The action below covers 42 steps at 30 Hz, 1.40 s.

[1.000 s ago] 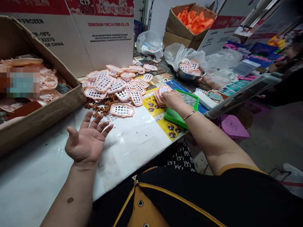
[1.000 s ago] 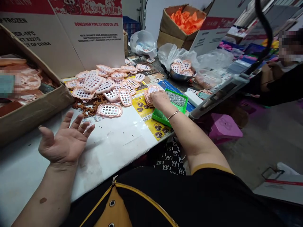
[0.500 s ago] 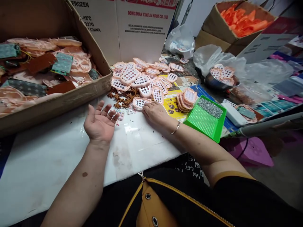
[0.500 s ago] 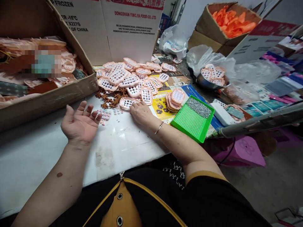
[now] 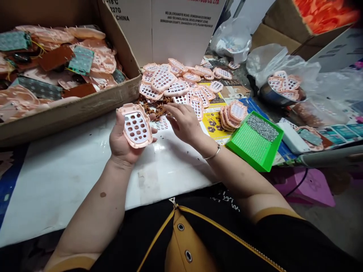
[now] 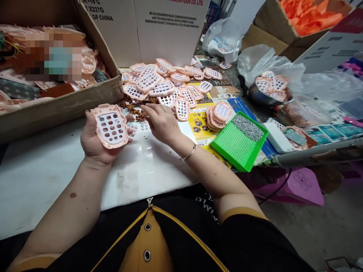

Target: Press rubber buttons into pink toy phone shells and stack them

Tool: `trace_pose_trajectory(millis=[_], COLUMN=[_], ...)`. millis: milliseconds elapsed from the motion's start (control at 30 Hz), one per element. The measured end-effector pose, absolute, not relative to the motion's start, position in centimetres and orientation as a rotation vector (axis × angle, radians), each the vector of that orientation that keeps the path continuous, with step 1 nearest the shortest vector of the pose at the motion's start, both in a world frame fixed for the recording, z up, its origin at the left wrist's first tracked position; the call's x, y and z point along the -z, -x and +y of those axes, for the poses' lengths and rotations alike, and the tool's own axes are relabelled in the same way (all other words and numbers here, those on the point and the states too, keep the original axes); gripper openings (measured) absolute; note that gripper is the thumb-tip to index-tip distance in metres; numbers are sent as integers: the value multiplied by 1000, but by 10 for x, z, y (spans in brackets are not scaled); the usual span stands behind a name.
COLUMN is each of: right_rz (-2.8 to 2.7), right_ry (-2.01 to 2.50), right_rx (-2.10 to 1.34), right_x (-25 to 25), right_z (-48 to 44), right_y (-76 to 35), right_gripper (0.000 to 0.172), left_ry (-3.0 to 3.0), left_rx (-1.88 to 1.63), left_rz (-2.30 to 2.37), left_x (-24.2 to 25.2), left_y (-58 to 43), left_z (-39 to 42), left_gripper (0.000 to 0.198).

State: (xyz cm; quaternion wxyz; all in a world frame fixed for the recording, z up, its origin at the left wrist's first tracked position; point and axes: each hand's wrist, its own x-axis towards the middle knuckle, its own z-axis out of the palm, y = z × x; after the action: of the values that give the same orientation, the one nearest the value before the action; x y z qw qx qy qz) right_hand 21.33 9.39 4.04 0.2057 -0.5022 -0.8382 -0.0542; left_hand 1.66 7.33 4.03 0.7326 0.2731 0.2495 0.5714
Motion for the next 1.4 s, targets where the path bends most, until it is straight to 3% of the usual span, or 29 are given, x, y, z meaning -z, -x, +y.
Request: trace_pose_trajectory(millis=[133, 233, 433, 533, 633, 700, 833, 933, 1033, 1133, 1233, 1400], right_rz=[-2431, -2477, -2430, -2095, -1797, -1803, -1991, -2211, -2545, -2680, -2411, -1390], right_ry=[1751, 1789, 1862, 1824, 1761, 1772, 1842, 1556, 1188, 1192, 1328, 1315], right_rx=[-109, -9, 19, -318, -871, -988, -540, -425, -434, -381, -543, -1243], right_x=[-23, -14, -19, -26, -29, -30, -28, -24, -17, -11, -8, -11], right_z=[110, 110, 90, 86, 88, 89, 91, 90, 87, 84, 87, 96], right_y=[-198, -187, -201, -216, -223, -227, -240, -247, -243, -231, -226, -235], right_gripper=[36, 35, 31, 32, 35, 29, 23, 28, 28, 26, 29, 22], left_ry=[-554, -509, -465, -518, -534, -515, -534, -532, -564, -619, -622, -596], left_rx=[-1354, -1346, -1371, -1370, -1345, -1333, -1334, -1360, -1330, -1340, -1338, -1351], left_rz=[613, 653, 665, 656, 680, 707, 741, 757, 759, 735, 736, 710], left_x=[-41, -44, -40, -36, -37, -40, -47, -49, -48, -45, -40, -34], left_y=[-19, -21, -20, -20, -21, -22, -23, -23, -21, -19, -18, -20], left_z=[78, 79, 77, 76, 76, 77, 79, 79, 78, 77, 78, 78], left_gripper=[68, 75, 54, 48, 58, 67, 82, 88, 78, 59, 59, 58])
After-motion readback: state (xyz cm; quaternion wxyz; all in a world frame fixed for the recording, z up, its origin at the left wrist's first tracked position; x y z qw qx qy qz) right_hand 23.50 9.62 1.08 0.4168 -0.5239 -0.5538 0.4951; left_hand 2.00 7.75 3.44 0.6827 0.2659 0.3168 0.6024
